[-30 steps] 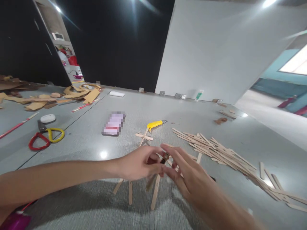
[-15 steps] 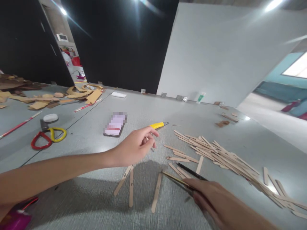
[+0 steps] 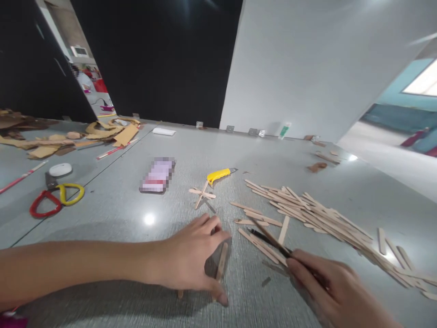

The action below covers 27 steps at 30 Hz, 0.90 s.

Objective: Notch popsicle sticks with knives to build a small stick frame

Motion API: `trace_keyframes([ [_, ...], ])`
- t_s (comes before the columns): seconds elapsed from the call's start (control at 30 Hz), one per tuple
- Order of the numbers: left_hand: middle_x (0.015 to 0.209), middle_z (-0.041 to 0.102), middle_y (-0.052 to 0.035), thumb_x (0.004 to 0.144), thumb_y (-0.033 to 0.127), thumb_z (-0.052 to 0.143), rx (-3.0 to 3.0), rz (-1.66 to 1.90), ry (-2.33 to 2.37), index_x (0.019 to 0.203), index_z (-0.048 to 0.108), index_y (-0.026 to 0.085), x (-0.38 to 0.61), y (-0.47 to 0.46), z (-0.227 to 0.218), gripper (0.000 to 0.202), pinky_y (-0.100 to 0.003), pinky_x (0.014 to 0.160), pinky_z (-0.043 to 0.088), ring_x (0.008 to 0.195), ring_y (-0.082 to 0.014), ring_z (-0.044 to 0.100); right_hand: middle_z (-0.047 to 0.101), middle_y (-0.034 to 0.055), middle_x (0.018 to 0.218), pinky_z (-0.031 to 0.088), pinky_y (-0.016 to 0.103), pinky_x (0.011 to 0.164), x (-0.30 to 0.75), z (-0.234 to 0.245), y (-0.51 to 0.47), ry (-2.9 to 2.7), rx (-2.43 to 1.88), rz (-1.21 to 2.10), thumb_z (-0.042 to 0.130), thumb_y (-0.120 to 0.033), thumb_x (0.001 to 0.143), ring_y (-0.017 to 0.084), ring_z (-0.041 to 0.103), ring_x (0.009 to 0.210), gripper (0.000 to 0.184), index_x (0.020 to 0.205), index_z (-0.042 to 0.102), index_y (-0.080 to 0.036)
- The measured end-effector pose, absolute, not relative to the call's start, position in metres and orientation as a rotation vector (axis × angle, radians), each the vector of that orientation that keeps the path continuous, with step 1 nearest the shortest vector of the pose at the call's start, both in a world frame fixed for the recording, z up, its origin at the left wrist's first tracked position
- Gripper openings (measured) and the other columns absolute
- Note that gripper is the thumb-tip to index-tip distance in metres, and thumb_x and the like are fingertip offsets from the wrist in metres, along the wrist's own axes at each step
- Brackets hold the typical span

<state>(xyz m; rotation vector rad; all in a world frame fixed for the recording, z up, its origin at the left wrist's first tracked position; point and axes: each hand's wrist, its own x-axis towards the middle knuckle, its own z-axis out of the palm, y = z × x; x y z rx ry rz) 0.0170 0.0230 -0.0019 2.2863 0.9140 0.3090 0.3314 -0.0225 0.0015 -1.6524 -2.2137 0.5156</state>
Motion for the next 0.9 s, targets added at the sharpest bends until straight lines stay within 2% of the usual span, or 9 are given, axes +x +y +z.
trace_keyframes([
  [0.17, 0.127, 0.056, -0.0092, 0.078, 0.056, 0.085, 2.158, 0.332, 0.858, 0.130, 0.065, 0.025, 0.015, 0.027, -0.005, 0.064, -0.048, 0.103, 0.048, 0.125, -0.0332, 0.049, 0.066, 0.0017, 0.068, 0.048, 0.027, 0.050, 0.332, 0.008, -0.030, -1.896, -1.698, 0.947, 0.045, -0.061, 0.104, 0.017, 0.058, 0.054, 0.043, 0.090, 0.063, -0.025],
  [0.23, 0.124, 0.060, -0.0066, 0.081, 0.048, 0.086, 2.131, 0.333, 0.807, 0.125, 0.068, 0.026, 0.015, 0.029, -0.006, 0.052, -0.046, 0.103, 0.047, 0.123, -0.0307, 0.051, 0.068, 0.0029, 0.072, 0.053, 0.027, 0.055, 0.336, 0.002, -0.031, -1.866, -1.687, 0.925, 0.045, -0.064, 0.103, 0.019, 0.063, 0.060, 0.045, 0.088, 0.064, -0.025],
  [0.3, 0.121, 0.064, -0.0051, 0.081, 0.041, 0.088, 2.110, 0.350, 0.771, 0.129, 0.067, 0.028, 0.015, 0.030, -0.008, 0.054, -0.044, 0.103, 0.046, 0.120, -0.0283, 0.054, 0.072, 0.0044, 0.076, 0.057, 0.027, 0.059, 0.340, -0.006, -0.032, -1.886, -1.718, 0.804, 0.053, -0.066, 0.098, 0.023, 0.069, 0.072, 0.044, 0.090, 0.069, -0.026],
  [0.4, 0.120, 0.066, -0.0049, 0.080, 0.039, 0.090, 2.102, 0.396, 0.750, 0.134, 0.063, 0.028, 0.015, 0.031, -0.012, 0.061, -0.041, 0.100, 0.047, 0.115, -0.0259, 0.059, 0.080, 0.0079, 0.098, 0.063, 0.032, 0.072, 0.345, -0.019, -0.034, -1.830, -1.822, 0.720, 0.058, -0.069, 0.094, 0.030, 0.075, 0.093, 0.047, 0.109, 0.075, -0.027],
  [0.53, 0.109, 0.066, -0.0049, 0.091, 0.040, 0.079, 2.151, 0.482, 0.715, 0.127, 0.065, 0.024, 0.015, 0.030, -0.018, 0.042, -0.036, 0.092, 0.048, 0.103, -0.0219, 0.061, 0.077, 0.0130, 0.126, 0.064, 0.038, 0.090, 0.348, -0.028, -0.040, -1.656, -1.871, 0.883, 0.062, -0.073, 0.091, 0.033, 0.076, 0.106, 0.067, 0.135, 0.068, -0.024],
  [0.63, 0.106, 0.066, -0.0050, 0.098, 0.034, 0.070, 2.167, 0.522, 0.712, 0.124, 0.066, 0.022, 0.014, 0.031, -0.019, 0.029, -0.033, 0.088, 0.048, 0.097, -0.0196, 0.061, 0.078, 0.0144, 0.123, 0.065, 0.036, 0.086, 0.346, -0.026, -0.042, -1.642, -1.762, 0.947, 0.060, -0.075, 0.091, 0.031, 0.078, 0.103, 0.070, 0.136, 0.067, -0.022],
  [0.73, 0.106, 0.066, -0.0051, 0.091, 0.039, 0.078, 2.174, 0.495, 0.699, 0.128, 0.066, 0.024, 0.013, 0.036, -0.018, 0.041, -0.033, 0.086, 0.048, 0.096, -0.0201, 0.062, 0.081, 0.0135, 0.114, 0.066, 0.033, 0.076, 0.344, -0.021, -0.041, -1.767, -1.748, 0.809, 0.058, -0.072, 0.095, 0.029, 0.079, 0.094, 0.061, 0.129, 0.072, -0.023],
  [0.8, 0.108, 0.067, -0.0050, 0.083, 0.043, 0.085, 2.177, 0.483, 0.639, 0.125, 0.067, 0.024, 0.012, 0.040, -0.017, 0.049, -0.033, 0.085, 0.049, 0.097, -0.0210, 0.062, 0.081, 0.0130, 0.114, 0.066, 0.036, 0.077, 0.344, -0.020, -0.040, -1.827, -1.817, 0.680, 0.058, -0.070, 0.096, 0.031, 0.078, 0.097, 0.056, 0.125, 0.074, -0.025],
  [0.9, 0.105, 0.069, -0.0044, 0.090, 0.042, 0.079, 2.162, 0.514, 0.579, 0.107, 0.071, 0.021, 0.010, 0.042, -0.016, 0.028, -0.031, 0.084, 0.049, 0.094, -0.0186, 0.063, 0.078, 0.0131, 0.124, 0.065, 0.043, 0.088, 0.347, -0.022, -0.040, -1.804, -1.904, 0.592, 0.057, -0.071, 0.095, 0.035, 0.075, 0.110, 0.058, 0.125, 0.075, -0.025],
])
